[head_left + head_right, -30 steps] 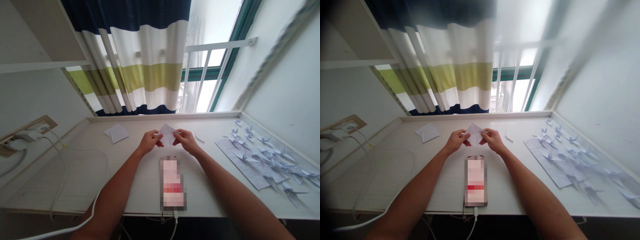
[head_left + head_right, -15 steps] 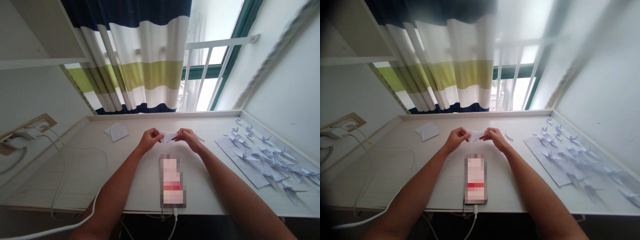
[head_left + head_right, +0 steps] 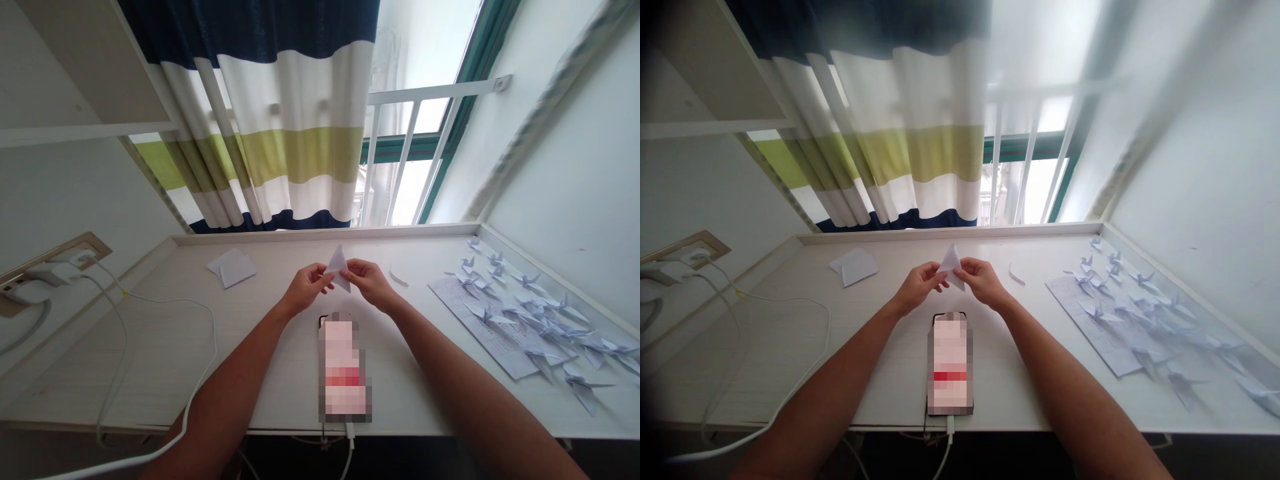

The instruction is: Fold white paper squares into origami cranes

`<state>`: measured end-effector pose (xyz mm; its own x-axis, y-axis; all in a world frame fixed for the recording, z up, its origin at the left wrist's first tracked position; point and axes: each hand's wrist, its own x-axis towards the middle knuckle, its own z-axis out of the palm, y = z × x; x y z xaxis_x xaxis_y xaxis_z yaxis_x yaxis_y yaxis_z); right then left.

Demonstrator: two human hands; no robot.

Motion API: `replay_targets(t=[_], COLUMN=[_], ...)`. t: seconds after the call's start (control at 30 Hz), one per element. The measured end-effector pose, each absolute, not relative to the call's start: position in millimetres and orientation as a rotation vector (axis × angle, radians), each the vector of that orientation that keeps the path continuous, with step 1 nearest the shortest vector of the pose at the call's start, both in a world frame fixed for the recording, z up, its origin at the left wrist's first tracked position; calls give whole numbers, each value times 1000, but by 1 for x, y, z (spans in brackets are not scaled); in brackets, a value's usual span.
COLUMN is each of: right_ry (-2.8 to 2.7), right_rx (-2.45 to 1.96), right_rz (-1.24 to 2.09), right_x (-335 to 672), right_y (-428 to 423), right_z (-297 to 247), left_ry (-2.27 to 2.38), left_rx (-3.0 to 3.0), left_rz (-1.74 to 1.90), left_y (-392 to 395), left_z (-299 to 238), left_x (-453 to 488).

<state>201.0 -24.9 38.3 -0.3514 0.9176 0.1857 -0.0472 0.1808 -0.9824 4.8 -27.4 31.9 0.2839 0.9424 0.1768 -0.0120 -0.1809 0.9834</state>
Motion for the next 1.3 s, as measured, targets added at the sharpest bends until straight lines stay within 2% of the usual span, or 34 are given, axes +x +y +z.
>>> replay_targets(t=[0.1, 0.6, 0.9, 1.3], right_ry=[-1469, -1413, -1388, -1367], right_rx=[-822, -842, -880, -932], right_rz=[1402, 1377, 1125, 1035], right_x=[202, 199, 203, 202], right_y=[-23, -24, -21, -21], right_z=[39, 35, 39, 40], left_ry=[952, 937, 919, 963], left_rx=[1548, 1542, 1543, 1559], left_rz=[1024, 1121, 1028, 1024], left_y=[-26, -25, -30, -33], left_z=[29, 29, 30, 31], left_x=[1, 0, 5, 9])
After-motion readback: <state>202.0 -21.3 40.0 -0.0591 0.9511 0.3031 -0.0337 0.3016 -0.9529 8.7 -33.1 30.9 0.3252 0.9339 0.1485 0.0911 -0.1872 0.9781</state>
